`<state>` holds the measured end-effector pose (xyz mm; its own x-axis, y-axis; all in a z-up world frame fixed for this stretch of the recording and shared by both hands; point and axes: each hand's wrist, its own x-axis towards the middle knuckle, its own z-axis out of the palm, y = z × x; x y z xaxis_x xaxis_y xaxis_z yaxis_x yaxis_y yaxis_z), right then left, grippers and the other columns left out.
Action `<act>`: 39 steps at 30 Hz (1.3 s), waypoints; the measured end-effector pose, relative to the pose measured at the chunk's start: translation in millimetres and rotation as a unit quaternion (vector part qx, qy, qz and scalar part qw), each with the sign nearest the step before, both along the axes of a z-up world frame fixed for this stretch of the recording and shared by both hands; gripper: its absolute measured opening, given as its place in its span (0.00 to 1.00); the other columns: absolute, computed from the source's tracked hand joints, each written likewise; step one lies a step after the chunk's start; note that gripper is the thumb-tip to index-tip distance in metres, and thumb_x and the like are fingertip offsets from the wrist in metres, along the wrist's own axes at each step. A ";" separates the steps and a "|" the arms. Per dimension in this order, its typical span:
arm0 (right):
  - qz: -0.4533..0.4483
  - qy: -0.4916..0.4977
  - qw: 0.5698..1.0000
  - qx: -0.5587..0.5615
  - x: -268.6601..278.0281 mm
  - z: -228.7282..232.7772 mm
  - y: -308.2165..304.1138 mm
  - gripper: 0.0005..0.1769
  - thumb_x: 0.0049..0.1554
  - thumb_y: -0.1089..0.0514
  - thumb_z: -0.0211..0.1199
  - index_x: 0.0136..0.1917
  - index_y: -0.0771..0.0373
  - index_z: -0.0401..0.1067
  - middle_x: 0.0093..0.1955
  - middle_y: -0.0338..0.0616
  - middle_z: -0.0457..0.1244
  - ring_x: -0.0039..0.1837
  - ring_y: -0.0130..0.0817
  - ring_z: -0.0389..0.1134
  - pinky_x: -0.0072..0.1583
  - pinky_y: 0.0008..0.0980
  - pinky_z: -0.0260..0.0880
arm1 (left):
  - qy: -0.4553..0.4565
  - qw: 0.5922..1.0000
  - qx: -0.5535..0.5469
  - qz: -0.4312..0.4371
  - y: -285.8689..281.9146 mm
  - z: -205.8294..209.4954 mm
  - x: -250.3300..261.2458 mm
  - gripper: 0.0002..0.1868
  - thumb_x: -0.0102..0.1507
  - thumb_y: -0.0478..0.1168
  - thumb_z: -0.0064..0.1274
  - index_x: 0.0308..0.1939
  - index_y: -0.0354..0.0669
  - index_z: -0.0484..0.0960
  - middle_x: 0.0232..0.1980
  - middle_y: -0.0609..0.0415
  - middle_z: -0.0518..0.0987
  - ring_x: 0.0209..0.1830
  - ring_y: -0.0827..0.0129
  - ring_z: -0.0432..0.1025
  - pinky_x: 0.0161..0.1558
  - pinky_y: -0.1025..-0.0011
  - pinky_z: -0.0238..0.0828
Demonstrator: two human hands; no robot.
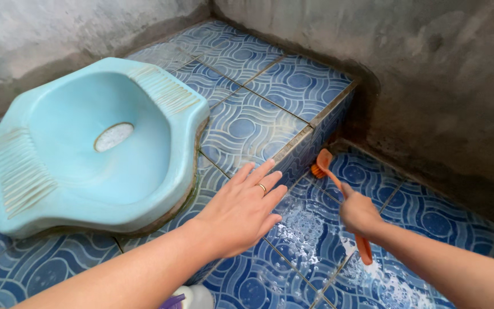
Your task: The person pours water from a bucket onto a tiled floor, applies liquid soap, and scrubs the floor with a brush. The person repeats the process of applying soap and scrubbing different areas of the floor.
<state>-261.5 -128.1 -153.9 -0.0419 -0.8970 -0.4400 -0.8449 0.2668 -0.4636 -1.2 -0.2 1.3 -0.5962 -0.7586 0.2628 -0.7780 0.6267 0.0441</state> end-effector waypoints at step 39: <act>0.467 0.394 0.791 -0.042 -51.4 81.3 5.1 0.55 0.58 0.69 0.53 0.86 0.44 0.26 0.29 0.38 0.62 0.27 0.29 0.59 0.29 0.34 0.61 | -0.022 0.999 -0.032 -0.002 5.1 6.9 -5.0 0.27 0.63 0.48 0.53 0.60 0.34 0.74 0.67 0.38 0.70 0.76 0.44 0.54 0.72 0.46 0.46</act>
<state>-312.8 -123.0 -72.5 0.4238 -0.7237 -0.5447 -0.6906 -0.6473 0.3226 -6.2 5.0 8.2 -0.6120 -0.7381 0.2840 -0.7754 0.6307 -0.0314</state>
